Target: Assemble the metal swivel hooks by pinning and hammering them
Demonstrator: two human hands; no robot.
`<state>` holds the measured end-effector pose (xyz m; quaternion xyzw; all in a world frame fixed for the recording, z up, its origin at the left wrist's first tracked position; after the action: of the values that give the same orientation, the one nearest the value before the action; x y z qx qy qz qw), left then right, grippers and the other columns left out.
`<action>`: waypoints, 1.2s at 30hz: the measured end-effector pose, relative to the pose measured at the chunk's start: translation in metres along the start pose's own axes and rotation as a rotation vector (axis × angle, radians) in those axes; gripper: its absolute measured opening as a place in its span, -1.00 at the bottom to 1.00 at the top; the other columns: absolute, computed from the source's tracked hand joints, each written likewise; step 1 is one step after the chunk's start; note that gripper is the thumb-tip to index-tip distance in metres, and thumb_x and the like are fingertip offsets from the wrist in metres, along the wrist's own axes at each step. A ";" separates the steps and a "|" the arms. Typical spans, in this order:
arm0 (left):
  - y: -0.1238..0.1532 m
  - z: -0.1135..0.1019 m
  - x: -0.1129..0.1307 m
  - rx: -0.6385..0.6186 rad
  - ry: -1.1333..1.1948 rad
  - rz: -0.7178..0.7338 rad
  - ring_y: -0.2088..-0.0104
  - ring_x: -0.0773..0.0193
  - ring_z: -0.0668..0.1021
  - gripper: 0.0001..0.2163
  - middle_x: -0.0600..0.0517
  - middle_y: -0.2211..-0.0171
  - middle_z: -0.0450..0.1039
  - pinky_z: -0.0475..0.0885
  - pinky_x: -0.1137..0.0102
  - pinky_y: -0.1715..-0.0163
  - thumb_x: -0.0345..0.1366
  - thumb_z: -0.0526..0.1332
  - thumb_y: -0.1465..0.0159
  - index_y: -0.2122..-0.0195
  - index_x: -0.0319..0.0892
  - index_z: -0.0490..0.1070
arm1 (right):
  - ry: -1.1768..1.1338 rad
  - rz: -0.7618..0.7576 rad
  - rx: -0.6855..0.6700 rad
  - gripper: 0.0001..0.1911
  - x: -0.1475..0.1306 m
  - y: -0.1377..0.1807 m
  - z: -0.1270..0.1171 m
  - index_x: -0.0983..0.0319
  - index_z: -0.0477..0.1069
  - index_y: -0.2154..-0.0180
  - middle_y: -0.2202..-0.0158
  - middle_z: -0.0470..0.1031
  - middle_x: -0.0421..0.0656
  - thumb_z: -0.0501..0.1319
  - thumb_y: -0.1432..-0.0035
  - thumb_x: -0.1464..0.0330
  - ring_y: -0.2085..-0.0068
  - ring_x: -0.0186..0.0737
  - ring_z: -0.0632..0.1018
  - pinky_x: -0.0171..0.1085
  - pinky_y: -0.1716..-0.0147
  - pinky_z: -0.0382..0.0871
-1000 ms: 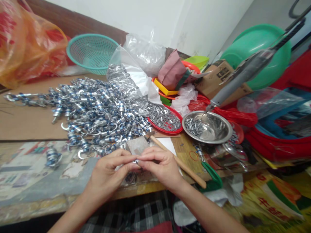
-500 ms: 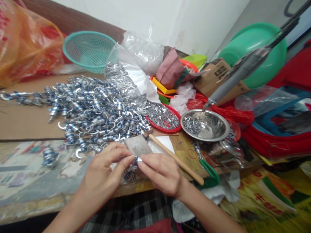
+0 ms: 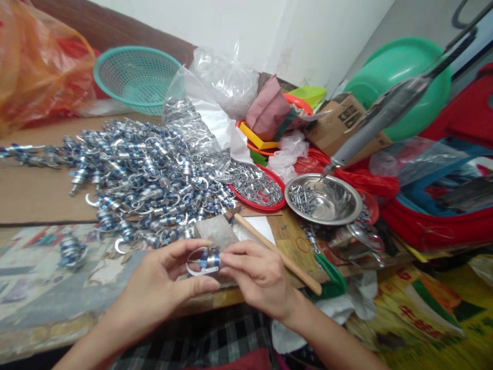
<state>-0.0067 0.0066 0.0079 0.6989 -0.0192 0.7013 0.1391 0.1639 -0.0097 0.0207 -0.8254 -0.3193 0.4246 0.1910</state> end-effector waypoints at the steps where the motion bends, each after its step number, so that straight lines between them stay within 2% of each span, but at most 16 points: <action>1: 0.000 -0.001 0.000 0.008 -0.037 0.007 0.37 0.16 0.60 -0.70 0.06 0.39 0.63 0.50 0.40 0.35 -0.26 0.42 0.16 0.33 -0.11 0.54 | 0.012 -0.017 -0.001 -0.78 0.000 0.001 -0.001 0.24 0.51 0.20 0.29 0.53 -0.06 0.15 -0.13 0.50 0.31 -0.28 0.55 -0.35 0.34 0.49; 3: -0.001 -0.004 0.002 0.039 -0.154 0.026 0.41 0.18 0.58 -0.82 0.05 0.43 0.63 0.47 0.41 0.40 -0.18 0.34 0.02 0.40 -0.12 0.57 | 0.071 -0.099 0.000 -0.74 -0.002 0.002 -0.002 0.25 0.49 0.18 0.28 0.54 -0.04 0.11 -0.14 0.54 0.28 -0.27 0.55 -0.33 0.33 0.49; 5: -0.001 -0.005 0.004 0.069 -0.263 0.054 0.44 0.19 0.57 -0.82 0.04 0.47 0.62 0.43 0.41 0.44 -0.16 0.26 -0.06 0.45 -0.13 0.58 | 0.158 -0.214 0.002 -0.71 -0.004 0.004 -0.003 0.28 0.48 0.17 0.27 0.54 -0.03 0.07 -0.13 0.58 0.27 -0.24 0.55 -0.30 0.34 0.48; 11: 0.003 0.001 0.008 0.134 -0.336 0.155 0.49 0.21 0.55 -0.83 0.06 0.51 0.59 0.42 0.42 0.44 -0.21 0.20 -0.10 0.45 -0.14 0.55 | 0.298 -0.442 -0.050 -0.74 -0.009 0.004 -0.005 0.41 0.43 0.16 0.24 0.53 0.09 0.02 -0.18 0.54 0.25 -0.14 0.54 -0.22 0.36 0.45; 14: 0.003 0.001 0.010 0.115 -0.396 0.210 0.41 0.16 0.58 -0.82 0.04 0.46 0.60 0.43 0.38 0.37 -0.23 0.16 -0.11 0.45 -0.13 0.54 | 0.298 -0.454 -0.054 -0.73 -0.010 0.003 -0.006 0.42 0.44 0.16 0.24 0.54 0.10 0.02 -0.17 0.55 0.24 -0.13 0.54 -0.22 0.34 0.46; 17: 0.002 -0.004 0.010 0.076 -0.400 0.215 0.31 0.11 0.59 -0.82 0.05 0.40 0.62 0.43 0.36 0.28 -0.22 0.16 -0.12 0.46 -0.09 0.55 | 0.256 -0.370 -0.016 -0.72 -0.010 0.002 -0.007 0.35 0.45 0.16 0.25 0.55 0.03 0.04 -0.14 0.57 0.26 -0.18 0.54 -0.25 0.35 0.47; 20: 0.002 -0.007 0.006 0.067 -0.325 0.118 0.31 0.12 0.58 -0.81 0.05 0.40 0.62 0.44 0.36 0.25 -0.14 0.20 -0.12 0.45 -0.08 0.55 | 0.161 -0.236 0.040 -0.70 -0.011 0.000 -0.005 0.28 0.49 0.20 0.27 0.55 -0.02 0.07 -0.11 0.60 0.29 -0.25 0.55 -0.31 0.35 0.48; 22: 0.003 -0.006 0.002 0.067 -0.186 0.039 0.30 0.13 0.58 -0.79 0.04 0.34 0.62 0.46 0.35 0.26 -0.11 0.25 -0.08 0.34 -0.09 0.53 | 0.049 -0.112 0.074 -0.75 -0.011 0.000 -0.002 0.27 0.52 0.24 0.30 0.55 -0.03 0.12 -0.11 0.57 0.31 -0.27 0.56 -0.35 0.36 0.48; 25: 0.004 -0.001 -0.003 0.049 0.053 -0.015 0.19 0.13 0.57 -0.51 0.02 0.23 0.58 0.48 0.34 0.22 -0.17 0.35 0.02 0.04 -0.09 0.36 | -0.071 0.060 0.079 -0.84 -0.011 -0.003 0.002 0.26 0.56 0.29 0.36 0.55 -0.06 0.22 -0.08 0.47 0.37 -0.29 0.56 -0.37 0.39 0.48; 27: 0.003 0.001 -0.004 0.056 0.115 -0.037 0.16 0.13 0.56 -0.39 0.01 0.24 0.57 0.48 0.32 0.19 -0.20 0.38 0.05 -0.04 -0.11 0.23 | -0.088 0.153 0.008 -0.90 -0.004 -0.008 0.000 0.23 0.57 0.37 0.41 0.56 -0.12 0.28 -0.04 0.42 0.40 -0.30 0.56 -0.36 0.40 0.47; 28: 0.002 0.001 -0.004 0.053 0.122 -0.054 0.18 0.12 0.57 -0.37 0.00 0.27 0.56 0.48 0.31 0.19 -0.20 0.38 0.04 -0.05 -0.12 0.20 | -0.058 0.193 -0.023 -0.92 0.004 -0.014 -0.003 0.22 0.58 0.40 0.42 0.56 -0.14 0.29 -0.03 0.40 0.39 -0.30 0.56 -0.36 0.38 0.47; 30: 0.000 0.000 -0.004 0.000 0.129 -0.098 0.23 0.12 0.59 -0.38 -0.01 0.30 0.56 0.49 0.29 0.22 -0.19 0.36 0.02 -0.05 -0.13 0.17 | 0.149 0.288 -0.044 -0.88 0.030 -0.029 -0.017 0.19 0.57 0.36 0.35 0.58 -0.17 0.24 -0.08 0.36 0.30 -0.30 0.57 -0.35 0.27 0.46; 32: -0.001 -0.002 -0.002 -0.076 0.129 -0.129 0.30 0.13 0.60 -0.41 0.00 0.34 0.56 0.49 0.30 0.28 -0.20 0.33 -0.02 -0.05 -0.12 0.14 | 0.540 0.455 -0.034 -0.76 0.067 -0.047 -0.036 0.18 0.51 0.17 0.15 0.55 -0.16 0.09 -0.22 0.39 0.13 -0.32 0.53 -0.35 0.11 0.39; 33: -0.002 -0.003 -0.001 -0.104 0.118 -0.138 0.33 0.15 0.60 -0.43 0.01 0.37 0.56 0.49 0.31 0.31 -0.20 0.32 -0.04 -0.05 -0.12 0.13 | 0.618 0.508 -0.047 -0.72 0.087 -0.055 -0.044 0.22 0.47 0.10 0.07 0.51 -0.10 0.06 -0.23 0.43 0.05 -0.28 0.50 -0.31 0.04 0.34; 36: -0.004 -0.005 0.002 -0.161 0.086 -0.151 0.41 0.21 0.58 -0.47 0.05 0.43 0.53 0.46 0.35 0.38 -0.22 0.28 -0.08 -0.05 -0.11 0.11 | 0.729 0.623 -0.151 -0.76 0.137 -0.075 -0.058 0.27 0.51 0.16 0.14 0.53 0.01 0.14 -0.14 0.50 0.03 -0.09 0.49 -0.17 0.01 0.31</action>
<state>-0.0111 0.0119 0.0090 0.6541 -0.0166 0.7144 0.2479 0.2435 0.1365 0.0185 -0.9883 0.0007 0.1203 0.0936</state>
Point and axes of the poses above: each hand's wrist, its own y-axis away from the middle knuckle, its own z-axis out of the palm, x = y × z, the point moved 2 cm from there along -y, towards the middle knuckle
